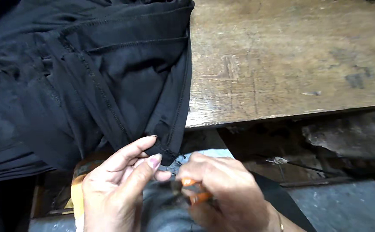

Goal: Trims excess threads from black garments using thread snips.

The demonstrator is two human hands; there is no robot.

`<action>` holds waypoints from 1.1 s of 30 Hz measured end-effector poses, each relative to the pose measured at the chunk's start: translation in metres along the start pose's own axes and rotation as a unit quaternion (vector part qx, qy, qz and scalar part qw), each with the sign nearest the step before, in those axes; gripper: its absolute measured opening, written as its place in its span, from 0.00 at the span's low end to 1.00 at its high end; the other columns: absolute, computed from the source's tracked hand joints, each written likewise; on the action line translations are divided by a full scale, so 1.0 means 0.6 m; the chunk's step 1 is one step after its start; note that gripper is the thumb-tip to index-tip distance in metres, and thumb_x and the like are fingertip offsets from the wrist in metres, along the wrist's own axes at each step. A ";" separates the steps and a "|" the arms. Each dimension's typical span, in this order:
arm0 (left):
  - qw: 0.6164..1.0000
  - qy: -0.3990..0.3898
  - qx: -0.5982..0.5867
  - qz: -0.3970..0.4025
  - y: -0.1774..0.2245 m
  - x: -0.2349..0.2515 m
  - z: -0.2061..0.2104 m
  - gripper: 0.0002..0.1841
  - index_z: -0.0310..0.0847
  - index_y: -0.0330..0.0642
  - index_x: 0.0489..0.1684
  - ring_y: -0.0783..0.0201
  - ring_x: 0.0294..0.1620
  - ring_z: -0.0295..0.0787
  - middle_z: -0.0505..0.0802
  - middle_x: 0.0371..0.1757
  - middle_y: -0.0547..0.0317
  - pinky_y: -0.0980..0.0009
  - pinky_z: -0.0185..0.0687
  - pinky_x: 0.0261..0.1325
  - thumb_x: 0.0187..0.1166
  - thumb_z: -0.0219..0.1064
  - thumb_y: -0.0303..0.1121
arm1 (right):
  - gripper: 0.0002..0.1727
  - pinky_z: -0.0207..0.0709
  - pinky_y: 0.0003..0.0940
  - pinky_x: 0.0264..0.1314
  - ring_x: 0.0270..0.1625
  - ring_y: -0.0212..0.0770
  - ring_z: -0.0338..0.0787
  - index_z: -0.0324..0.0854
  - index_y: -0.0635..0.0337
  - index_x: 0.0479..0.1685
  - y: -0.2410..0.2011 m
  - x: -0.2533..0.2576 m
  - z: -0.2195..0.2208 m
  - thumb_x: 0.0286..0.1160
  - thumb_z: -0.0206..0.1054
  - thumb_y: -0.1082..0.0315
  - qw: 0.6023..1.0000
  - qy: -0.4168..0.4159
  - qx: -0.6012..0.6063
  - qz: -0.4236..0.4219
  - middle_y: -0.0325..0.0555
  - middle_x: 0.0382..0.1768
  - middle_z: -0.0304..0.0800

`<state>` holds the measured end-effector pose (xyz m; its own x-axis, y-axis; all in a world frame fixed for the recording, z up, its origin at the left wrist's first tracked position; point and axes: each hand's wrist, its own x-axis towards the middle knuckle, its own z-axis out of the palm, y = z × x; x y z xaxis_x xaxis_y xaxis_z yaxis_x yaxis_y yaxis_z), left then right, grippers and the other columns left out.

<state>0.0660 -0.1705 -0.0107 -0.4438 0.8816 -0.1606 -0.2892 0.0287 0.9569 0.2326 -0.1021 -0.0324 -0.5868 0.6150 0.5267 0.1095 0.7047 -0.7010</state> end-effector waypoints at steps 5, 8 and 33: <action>0.994 -0.011 -0.100 -0.041 0.012 -0.004 0.000 0.17 0.88 0.31 0.61 0.66 0.26 0.93 0.95 0.39 0.46 0.73 0.93 0.28 0.73 0.70 0.17 | 0.29 0.73 0.18 0.35 0.36 0.24 0.79 0.84 0.64 0.59 0.017 -0.018 -0.035 0.96 0.42 0.51 0.995 0.034 -0.086 0.047 0.38 0.35 0.81; 0.994 -0.005 -0.099 -0.040 0.014 -0.005 0.002 0.18 0.89 0.31 0.61 0.65 0.26 0.93 0.94 0.37 0.47 0.70 0.94 0.28 0.70 0.72 0.16 | 0.28 0.70 0.21 0.31 0.33 0.27 0.77 0.84 0.62 0.61 0.020 -0.035 -0.042 0.95 0.42 0.51 0.986 0.024 -0.156 0.047 0.39 0.33 0.80; 0.997 -0.007 -0.078 -0.020 0.003 -0.016 0.010 0.27 0.81 0.34 0.67 0.55 0.33 0.97 0.94 0.42 0.41 0.63 0.97 0.36 0.64 0.75 0.13 | 0.21 0.69 0.23 0.27 0.28 0.29 0.79 0.86 0.64 0.45 0.011 -0.019 -0.023 0.92 0.49 0.60 0.980 0.042 -0.195 -0.003 0.39 0.26 0.82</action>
<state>0.0749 -0.1757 -0.0061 -0.4173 0.8879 -0.1936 -0.4354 -0.0084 0.9002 0.2509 -0.0998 -0.0363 -0.5227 0.6260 0.5787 0.4144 0.7798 -0.4692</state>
